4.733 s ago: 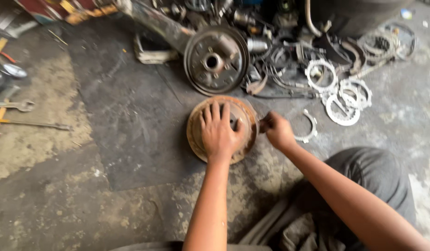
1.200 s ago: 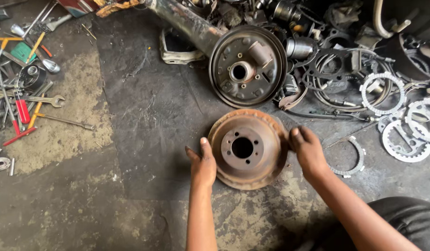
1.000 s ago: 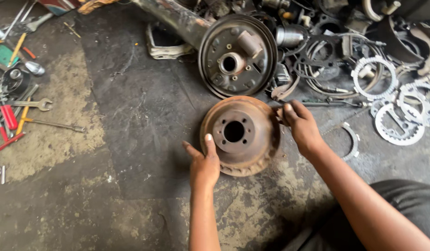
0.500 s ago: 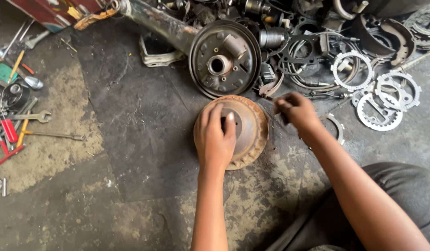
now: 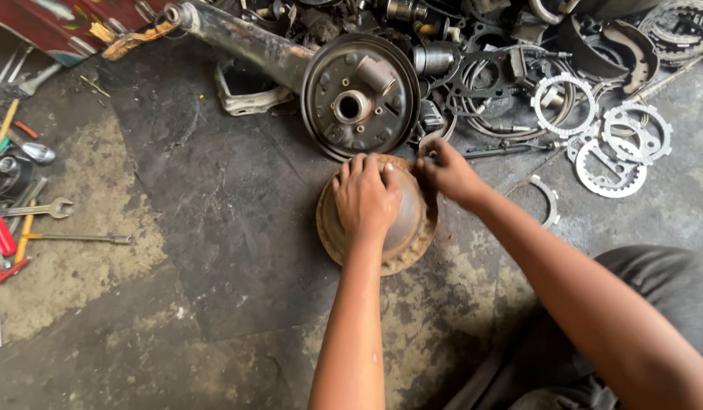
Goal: The person scrubs the surface of a brake drum with a wire brush while holding it with the other hand. They then wipe the drum with a cloth to remove debris.
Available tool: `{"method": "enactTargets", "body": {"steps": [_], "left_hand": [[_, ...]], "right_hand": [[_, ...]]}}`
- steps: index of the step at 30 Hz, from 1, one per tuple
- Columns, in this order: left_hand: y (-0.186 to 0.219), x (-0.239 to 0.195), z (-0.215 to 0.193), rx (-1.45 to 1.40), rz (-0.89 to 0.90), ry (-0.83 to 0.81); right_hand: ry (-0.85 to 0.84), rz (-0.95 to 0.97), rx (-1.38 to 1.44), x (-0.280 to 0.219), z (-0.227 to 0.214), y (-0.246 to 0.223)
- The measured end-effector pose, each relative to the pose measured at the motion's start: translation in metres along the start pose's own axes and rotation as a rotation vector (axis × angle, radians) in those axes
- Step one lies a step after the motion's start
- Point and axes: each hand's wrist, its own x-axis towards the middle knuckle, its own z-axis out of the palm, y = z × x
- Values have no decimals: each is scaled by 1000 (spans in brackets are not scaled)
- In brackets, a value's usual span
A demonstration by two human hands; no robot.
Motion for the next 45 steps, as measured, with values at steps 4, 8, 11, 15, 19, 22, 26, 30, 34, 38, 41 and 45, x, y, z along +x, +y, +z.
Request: {"method": "enactTargets", "body": {"steps": [4, 8, 11, 15, 19, 22, 26, 30, 34, 38, 41, 45], "left_hand": [[-4, 0, -1, 13, 46, 91], [-7, -2, 5, 5, 22, 51], [-8, -1, 6, 12, 14, 26], [-5, 0, 3, 31, 3, 62], [-6, 3, 2, 27, -18, 57], [-3, 2, 2, 30, -34, 43], [-4, 2, 1, 37, -35, 18], [-3, 0, 0, 31, -7, 36], [1, -2, -4, 34, -47, 2], [0, -1, -6, 23, -23, 25], [3, 0, -9, 25, -63, -16], [4, -2, -7, 29, -64, -7]], "right_hand": [[-55, -106, -445, 23, -3, 4], [-8, -153, -469, -13, -15, 8], [14, -44, -420, -72, -10, 6], [127, -63, -698, -75, -2, -16], [170, -141, -586, -47, 0, -17], [174, -280, -574, -13, 6, -18], [151, -263, -728, -18, 4, -17], [137, -234, -787, -58, -2, -16], [50, -84, -596, -83, -14, -19], [137, -108, -400, -63, -12, -24], [141, -247, -579, -27, -6, -40], [101, -305, -844, -21, 10, -54]]}}
